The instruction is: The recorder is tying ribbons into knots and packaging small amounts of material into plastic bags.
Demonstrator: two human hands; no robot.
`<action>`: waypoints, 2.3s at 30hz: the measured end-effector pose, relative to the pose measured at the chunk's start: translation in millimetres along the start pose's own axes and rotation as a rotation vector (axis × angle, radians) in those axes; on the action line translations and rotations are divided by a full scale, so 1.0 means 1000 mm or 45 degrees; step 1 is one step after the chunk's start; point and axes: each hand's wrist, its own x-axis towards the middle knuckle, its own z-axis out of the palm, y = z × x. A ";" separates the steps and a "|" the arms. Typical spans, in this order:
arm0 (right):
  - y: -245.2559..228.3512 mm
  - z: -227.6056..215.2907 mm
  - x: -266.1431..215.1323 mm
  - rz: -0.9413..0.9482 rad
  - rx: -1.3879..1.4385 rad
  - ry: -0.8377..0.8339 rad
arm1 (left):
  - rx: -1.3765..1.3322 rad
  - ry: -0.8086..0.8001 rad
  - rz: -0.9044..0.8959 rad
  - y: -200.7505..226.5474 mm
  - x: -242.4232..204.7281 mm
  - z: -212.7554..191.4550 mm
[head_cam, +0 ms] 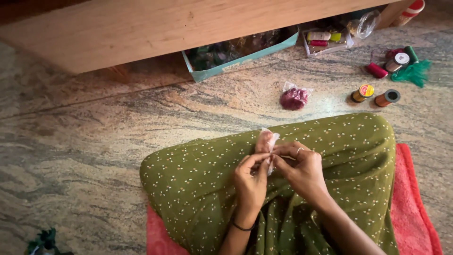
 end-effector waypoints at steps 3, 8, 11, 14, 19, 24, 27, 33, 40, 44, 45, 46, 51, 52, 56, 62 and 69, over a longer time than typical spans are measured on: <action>0.004 0.000 0.005 0.020 0.086 -0.037 | 0.310 0.019 0.216 0.020 -0.001 -0.002; 0.024 -0.008 0.013 -0.020 0.040 -0.103 | 0.550 -0.010 0.477 0.018 -0.001 -0.003; 0.029 -0.013 0.021 0.051 -0.047 -0.217 | 0.514 -0.058 0.520 0.012 0.000 -0.006; 0.035 -0.014 0.022 0.052 -0.085 -0.286 | 0.477 -0.108 0.466 0.017 0.000 -0.007; 0.043 -0.017 0.029 -0.017 0.017 -0.350 | 0.416 -0.114 0.463 0.015 0.001 -0.008; 0.060 -0.020 0.032 0.092 0.312 -0.521 | 0.456 -0.113 0.475 0.021 -0.004 -0.007; 0.061 -0.022 0.033 0.166 0.246 -0.508 | 0.499 -0.125 0.481 0.019 -0.005 -0.007; 0.060 -0.023 0.037 0.150 0.182 -0.613 | 0.480 -0.147 0.466 0.001 -0.007 -0.008; 0.058 -0.016 0.045 0.060 0.027 -0.446 | 0.342 -0.122 0.341 0.001 0.009 -0.004; 0.049 -0.024 0.064 -0.124 0.378 -0.626 | 0.011 -0.151 -0.191 -0.027 0.028 -0.003; 0.047 -0.032 0.086 -0.123 0.377 -0.620 | 0.010 -0.157 -0.191 -0.029 0.033 -0.004; 0.046 -0.039 0.106 -0.048 -0.021 -0.611 | 0.009 -0.220 -0.266 -0.031 0.037 -0.006; 0.155 -0.067 0.290 -0.299 -0.721 -0.152 | 0.253 -0.361 -0.393 -0.070 0.040 -0.002; 0.184 -0.075 0.330 -0.405 -0.930 0.000 | 0.330 -0.376 -0.380 -0.078 0.039 -0.002; 0.264 -0.103 0.438 -0.466 -1.376 0.168 | 0.456 -0.554 -0.362 -0.099 0.049 -0.023; 0.190 -0.088 0.456 -0.211 -1.020 0.251 | 0.574 -0.649 0.180 -0.183 0.045 -0.040; 0.221 -0.099 0.497 -0.445 -1.179 0.027 | 0.788 -0.631 0.315 -0.137 0.059 -0.021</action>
